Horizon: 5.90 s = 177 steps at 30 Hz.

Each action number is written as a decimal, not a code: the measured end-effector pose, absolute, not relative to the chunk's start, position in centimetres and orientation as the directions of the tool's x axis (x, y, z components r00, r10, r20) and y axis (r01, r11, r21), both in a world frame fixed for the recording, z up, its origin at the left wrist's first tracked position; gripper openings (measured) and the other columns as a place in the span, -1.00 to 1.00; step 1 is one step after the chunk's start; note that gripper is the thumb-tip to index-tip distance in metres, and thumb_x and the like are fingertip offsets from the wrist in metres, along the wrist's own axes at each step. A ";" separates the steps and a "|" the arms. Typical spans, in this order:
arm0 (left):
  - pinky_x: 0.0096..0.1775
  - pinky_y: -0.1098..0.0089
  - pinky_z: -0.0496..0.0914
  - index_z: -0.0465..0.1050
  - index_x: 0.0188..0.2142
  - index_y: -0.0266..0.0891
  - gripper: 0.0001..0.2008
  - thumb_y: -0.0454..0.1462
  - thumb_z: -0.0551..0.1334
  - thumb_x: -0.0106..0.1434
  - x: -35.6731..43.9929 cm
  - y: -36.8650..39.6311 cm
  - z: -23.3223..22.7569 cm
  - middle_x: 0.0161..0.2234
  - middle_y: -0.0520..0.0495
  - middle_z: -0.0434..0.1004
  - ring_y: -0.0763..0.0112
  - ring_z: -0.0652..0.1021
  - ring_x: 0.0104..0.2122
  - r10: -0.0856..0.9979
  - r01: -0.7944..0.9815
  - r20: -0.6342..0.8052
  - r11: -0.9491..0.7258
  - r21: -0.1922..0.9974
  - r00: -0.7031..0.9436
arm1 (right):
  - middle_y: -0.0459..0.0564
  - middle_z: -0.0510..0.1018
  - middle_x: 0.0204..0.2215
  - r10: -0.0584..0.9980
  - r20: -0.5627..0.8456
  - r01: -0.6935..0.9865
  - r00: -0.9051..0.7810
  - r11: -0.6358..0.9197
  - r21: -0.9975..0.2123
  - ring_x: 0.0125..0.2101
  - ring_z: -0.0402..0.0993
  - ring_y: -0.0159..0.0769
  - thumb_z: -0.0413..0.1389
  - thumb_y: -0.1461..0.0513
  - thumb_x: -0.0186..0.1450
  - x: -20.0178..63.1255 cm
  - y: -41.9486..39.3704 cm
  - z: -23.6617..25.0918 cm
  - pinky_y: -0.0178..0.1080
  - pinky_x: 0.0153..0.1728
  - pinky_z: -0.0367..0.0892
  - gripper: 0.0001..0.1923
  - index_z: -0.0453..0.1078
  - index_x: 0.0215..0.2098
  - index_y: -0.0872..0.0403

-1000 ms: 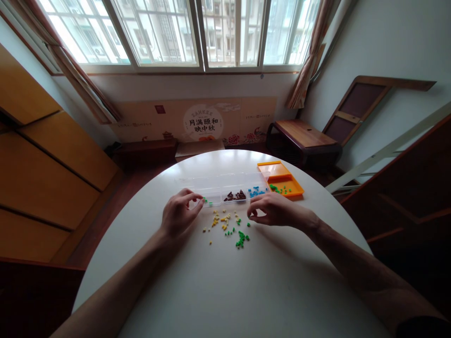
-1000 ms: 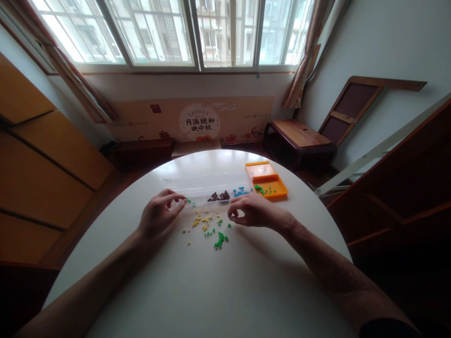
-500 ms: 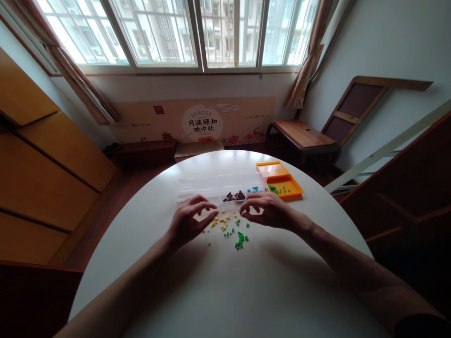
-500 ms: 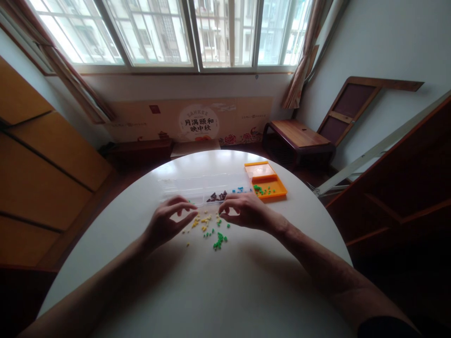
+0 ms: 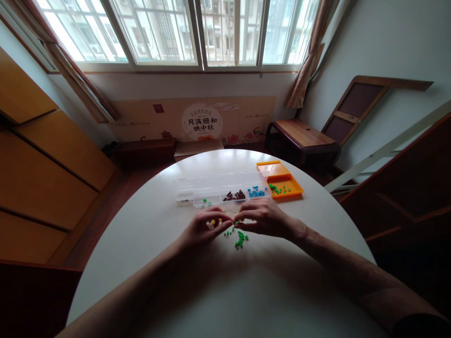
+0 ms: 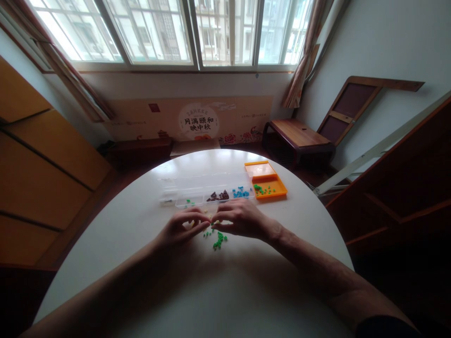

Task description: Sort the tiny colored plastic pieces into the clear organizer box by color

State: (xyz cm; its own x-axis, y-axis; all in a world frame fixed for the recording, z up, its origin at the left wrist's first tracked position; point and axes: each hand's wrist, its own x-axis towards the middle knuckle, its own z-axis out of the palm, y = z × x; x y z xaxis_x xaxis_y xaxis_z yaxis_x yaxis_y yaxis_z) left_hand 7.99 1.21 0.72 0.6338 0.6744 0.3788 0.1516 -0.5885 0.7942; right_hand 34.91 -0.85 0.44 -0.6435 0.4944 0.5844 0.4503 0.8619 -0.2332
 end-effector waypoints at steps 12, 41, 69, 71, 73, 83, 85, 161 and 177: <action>-0.35 0.41 0.41 0.75 -0.21 -0.23 -0.80 -0.16 0.39 0.46 8.2 1.4 0.6 -0.33 -0.12 0.65 0.41 0.56 -0.39 0.660 0.143 0.363 -0.582 0.801 0.658 | -0.09 0.71 -0.27 0.452 0.613 0.457 -0.648 0.874 -0.162 -0.31 0.62 -0.33 0.24 0.14 0.55 34.8 -0.8 0.2 -0.23 -0.20 0.39 -0.88 0.60 -0.11 -0.01; -0.06 0.20 0.39 0.72 -0.26 -0.11 -0.76 -0.13 0.29 0.45 3.6 5.1 0.8 -0.31 0.01 0.68 0.39 0.53 -0.44 0.798 0.784 0.518 -0.521 0.338 0.308 | -0.15 0.68 -0.29 0.776 0.066 0.650 -0.627 0.569 -0.503 -0.38 0.45 -0.41 0.31 0.32 0.26 40.0 -0.5 2.7 -0.30 -0.27 0.25 -0.90 0.62 -0.27 0.00; -0.17 0.29 0.41 0.68 -0.09 -0.04 -0.88 -0.21 0.48 0.39 6.6 1.5 1.2 -0.28 0.04 0.73 0.40 0.64 -0.35 0.238 0.299 0.710 -0.953 0.041 0.663 | 0.03 0.72 -0.23 0.786 0.273 0.180 -0.554 0.433 -0.883 -0.25 0.57 -0.31 0.32 0.05 0.46 34.2 -1.1 1.4 -0.31 -0.30 0.44 -0.73 0.68 -0.11 0.10; -0.16 0.29 0.42 0.68 -0.08 -0.01 -0.89 -0.23 0.47 0.40 6.5 1.5 1.3 -0.28 0.05 0.73 0.39 0.65 -0.33 0.239 0.298 0.703 -0.954 0.041 0.670 | 0.03 0.72 -0.21 0.787 0.255 0.163 -0.562 0.408 -0.898 -0.24 0.58 -0.30 0.33 0.05 0.46 34.0 -1.2 1.3 -0.31 -0.29 0.44 -0.73 0.68 -0.10 0.10; -0.15 0.28 0.43 0.68 -0.08 0.01 -0.89 -0.23 0.46 0.40 6.3 1.6 1.2 -0.29 0.05 0.72 0.39 0.65 -0.32 0.264 0.308 0.680 -0.949 0.059 0.684 | 0.03 0.73 -0.20 0.783 0.245 0.150 -0.572 0.393 -0.907 -0.23 0.59 -0.30 0.34 0.05 0.46 33.9 -1.2 1.2 -0.31 -0.28 0.44 -0.72 0.68 -0.09 0.09; -0.18 0.27 0.44 0.67 -0.01 0.06 -0.81 -0.27 0.42 0.42 6.0 1.8 0.6 -0.23 0.04 0.74 0.39 0.65 -0.32 0.281 0.300 0.623 -0.951 0.077 0.730 | 0.03 0.73 -0.21 0.793 0.285 0.159 -0.538 0.427 -0.890 -0.24 0.58 -0.29 0.32 -0.01 0.47 33.6 -1.0 0.7 -0.30 -0.29 0.45 -0.68 0.69 -0.11 0.08; -0.16 0.27 0.43 0.67 -0.03 0.05 -0.82 -0.27 0.42 0.42 6.0 1.8 0.7 -0.25 0.05 0.74 0.39 0.65 -0.32 0.269 0.303 0.639 -0.951 0.060 0.720 | 0.02 0.73 -0.22 0.798 0.296 0.169 -0.525 0.439 -0.882 -0.25 0.58 -0.30 0.32 -0.01 0.47 33.5 -1.1 0.7 -0.31 -0.31 0.45 -0.69 0.69 -0.12 0.07; -0.18 0.30 0.46 0.69 -0.15 -0.08 -0.88 -0.12 0.45 0.43 7.6 1.9 0.0 -0.28 0.01 0.72 0.39 0.67 -0.32 0.390 0.395 0.663 -0.906 0.152 0.639 | -0.03 0.64 -0.29 0.692 0.527 0.376 -0.493 0.716 -0.589 -0.35 0.54 -0.34 0.30 0.21 0.49 34.2 -0.9 0.1 -0.27 -0.27 0.48 -0.93 0.65 -0.14 0.03; -0.19 0.27 0.45 0.71 -0.17 -0.03 -0.90 -0.15 0.39 0.47 7.3 2.1 -0.1 -0.29 0.02 0.73 0.36 0.64 -0.32 0.404 0.426 0.625 -0.896 0.124 0.668 | -0.02 0.64 -0.30 0.705 0.536 0.393 -0.465 0.707 -0.588 -0.38 0.53 -0.35 0.26 0.17 0.51 33.7 -1.0 -0.6 -0.28 -0.28 0.47 -0.87 0.62 -0.16 0.05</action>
State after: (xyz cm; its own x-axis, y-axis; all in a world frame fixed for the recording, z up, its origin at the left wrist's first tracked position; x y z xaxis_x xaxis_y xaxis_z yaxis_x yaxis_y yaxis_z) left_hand 7.31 2.12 -0.10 0.6682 0.4037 0.6250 0.4258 -0.8963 0.1237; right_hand 33.74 -0.99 -0.56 -0.4651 0.7048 0.5357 0.3935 0.7066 -0.5881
